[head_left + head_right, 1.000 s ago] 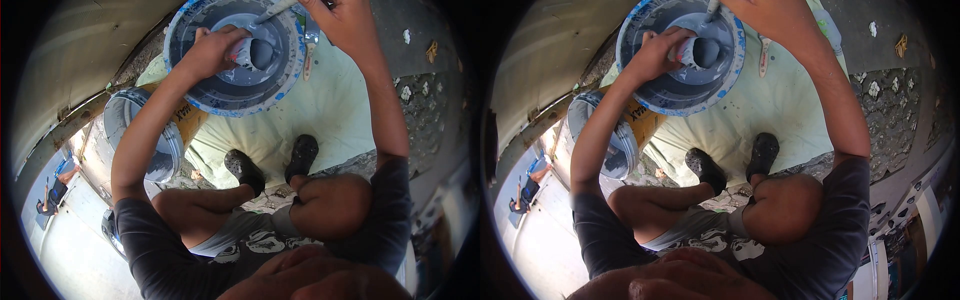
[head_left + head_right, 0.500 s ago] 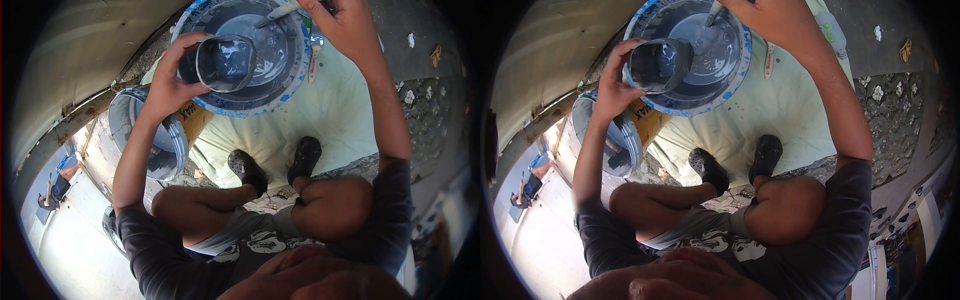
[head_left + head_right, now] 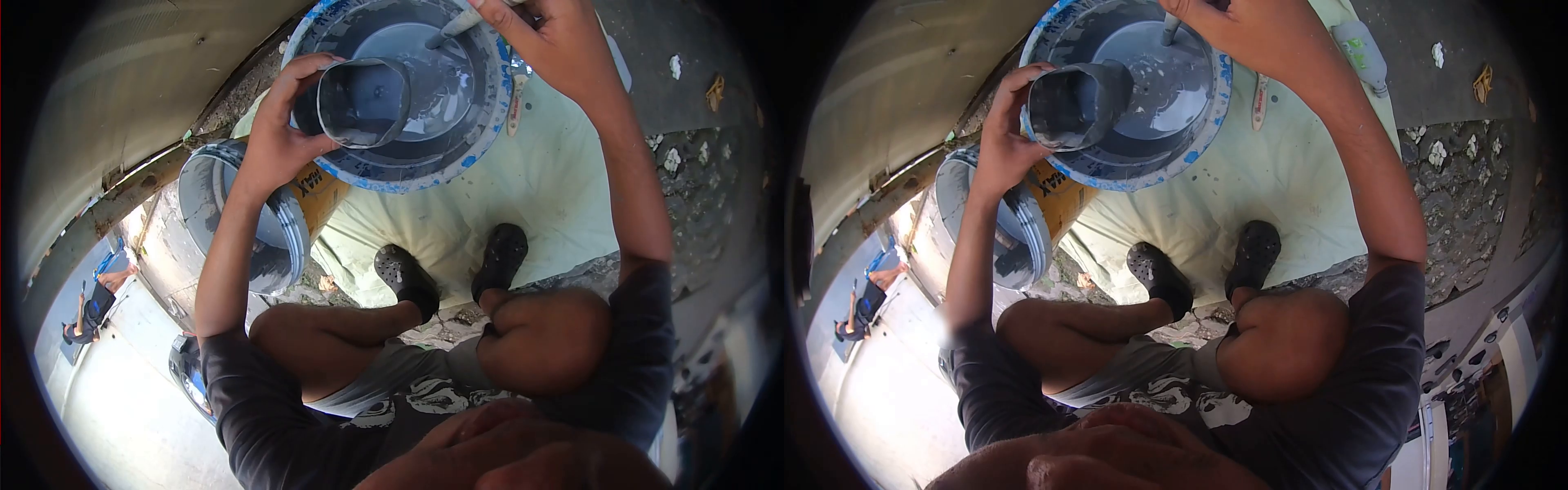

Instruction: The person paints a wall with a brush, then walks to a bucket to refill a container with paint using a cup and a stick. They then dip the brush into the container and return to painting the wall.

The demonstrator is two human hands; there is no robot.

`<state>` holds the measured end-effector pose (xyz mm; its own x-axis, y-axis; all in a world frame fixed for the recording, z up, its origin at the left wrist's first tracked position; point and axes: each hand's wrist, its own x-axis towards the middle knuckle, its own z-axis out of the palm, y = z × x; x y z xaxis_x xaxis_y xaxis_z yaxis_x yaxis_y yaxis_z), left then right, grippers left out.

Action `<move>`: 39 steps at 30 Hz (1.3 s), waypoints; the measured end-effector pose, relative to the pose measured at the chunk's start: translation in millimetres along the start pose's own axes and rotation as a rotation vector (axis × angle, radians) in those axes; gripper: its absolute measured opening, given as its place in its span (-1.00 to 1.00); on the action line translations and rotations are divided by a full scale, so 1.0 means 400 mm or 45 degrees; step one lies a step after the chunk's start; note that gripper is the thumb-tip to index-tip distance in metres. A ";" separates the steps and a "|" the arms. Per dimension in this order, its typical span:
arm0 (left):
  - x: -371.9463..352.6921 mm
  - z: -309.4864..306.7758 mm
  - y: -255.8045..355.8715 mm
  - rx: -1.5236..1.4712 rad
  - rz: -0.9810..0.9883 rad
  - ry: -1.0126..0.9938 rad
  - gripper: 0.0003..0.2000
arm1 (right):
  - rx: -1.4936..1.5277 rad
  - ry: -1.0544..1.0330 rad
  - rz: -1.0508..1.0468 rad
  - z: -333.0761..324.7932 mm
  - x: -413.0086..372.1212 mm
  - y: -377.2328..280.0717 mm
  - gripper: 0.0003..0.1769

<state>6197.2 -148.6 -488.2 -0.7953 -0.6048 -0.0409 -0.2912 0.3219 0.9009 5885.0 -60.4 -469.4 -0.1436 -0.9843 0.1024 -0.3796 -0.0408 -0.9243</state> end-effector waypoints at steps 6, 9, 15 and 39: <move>-0.053 0.018 0.004 -0.207 -0.231 0.022 -0.03 | -0.331 -0.078 0.071 -0.006 -0.008 0.035 -0.70; -0.080 0.015 0.012 -0.193 -0.222 0.062 -0.04 | -0.094 0.141 -0.034 -0.044 -0.069 0.093 -0.27; -0.109 -0.008 0.013 -0.120 -0.237 0.149 -0.06 | -0.429 0.273 0.746 0.050 -0.338 0.513 -0.56; -0.091 -0.032 0.027 -0.189 -0.185 0.108 -0.08 | -0.365 0.428 0.648 0.134 -0.400 0.456 -0.67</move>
<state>6229.9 -132.2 -471.4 -0.7011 -0.6983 -0.1442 -0.3131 0.1198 0.9421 5887.6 80.3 -674.1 -0.6277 -0.7599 -0.1687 -0.4102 0.5071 -0.7580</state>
